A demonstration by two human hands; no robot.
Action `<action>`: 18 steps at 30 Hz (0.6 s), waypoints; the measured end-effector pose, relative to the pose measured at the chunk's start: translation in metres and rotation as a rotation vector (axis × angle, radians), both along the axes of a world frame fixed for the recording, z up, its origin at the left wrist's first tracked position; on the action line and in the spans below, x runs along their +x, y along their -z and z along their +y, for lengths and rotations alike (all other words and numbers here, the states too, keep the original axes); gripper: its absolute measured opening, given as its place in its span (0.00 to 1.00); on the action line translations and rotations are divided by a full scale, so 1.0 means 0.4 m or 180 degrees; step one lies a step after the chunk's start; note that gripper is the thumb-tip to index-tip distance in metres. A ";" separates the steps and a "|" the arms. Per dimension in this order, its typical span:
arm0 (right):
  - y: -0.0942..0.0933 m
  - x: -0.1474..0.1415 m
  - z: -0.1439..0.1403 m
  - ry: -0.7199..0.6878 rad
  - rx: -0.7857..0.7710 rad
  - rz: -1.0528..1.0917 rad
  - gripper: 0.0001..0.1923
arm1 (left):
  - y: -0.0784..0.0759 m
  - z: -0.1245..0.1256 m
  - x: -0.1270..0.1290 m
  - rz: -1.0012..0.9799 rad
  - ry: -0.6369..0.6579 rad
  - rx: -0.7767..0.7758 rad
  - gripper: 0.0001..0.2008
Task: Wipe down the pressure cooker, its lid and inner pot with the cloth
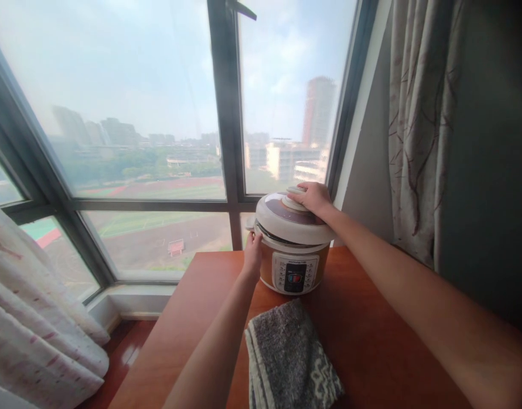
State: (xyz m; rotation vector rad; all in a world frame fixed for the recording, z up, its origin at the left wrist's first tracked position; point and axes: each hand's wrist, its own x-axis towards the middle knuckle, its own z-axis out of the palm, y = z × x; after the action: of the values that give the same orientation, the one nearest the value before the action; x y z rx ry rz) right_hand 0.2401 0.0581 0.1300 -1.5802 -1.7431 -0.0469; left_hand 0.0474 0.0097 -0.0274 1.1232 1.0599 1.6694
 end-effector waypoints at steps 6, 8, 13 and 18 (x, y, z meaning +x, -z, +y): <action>0.017 -0.036 0.026 -0.0069 -0.0007 -0.0344 0.28 | 0.000 -0.020 -0.006 -0.0594 0.0256 -0.0237 0.24; 0.029 -0.038 0.037 -0.0052 -0.0006 -0.0361 0.28 | -0.003 -0.024 -0.007 -0.0670 0.0261 -0.0323 0.26; 0.059 -0.040 0.057 0.0048 -0.0056 -0.0356 0.28 | 0.001 -0.019 0.005 -0.0485 0.0217 -0.0136 0.29; 0.079 -0.047 0.062 0.0079 -0.0117 -0.0319 0.30 | 0.013 -0.013 0.011 -0.0210 0.0151 0.0021 0.31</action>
State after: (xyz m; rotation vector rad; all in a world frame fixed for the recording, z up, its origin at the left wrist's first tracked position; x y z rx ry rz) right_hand 0.2212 0.0830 0.0985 -1.6515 -1.8105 -0.1085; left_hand 0.0519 0.0044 -0.0328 1.0819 0.9796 1.6623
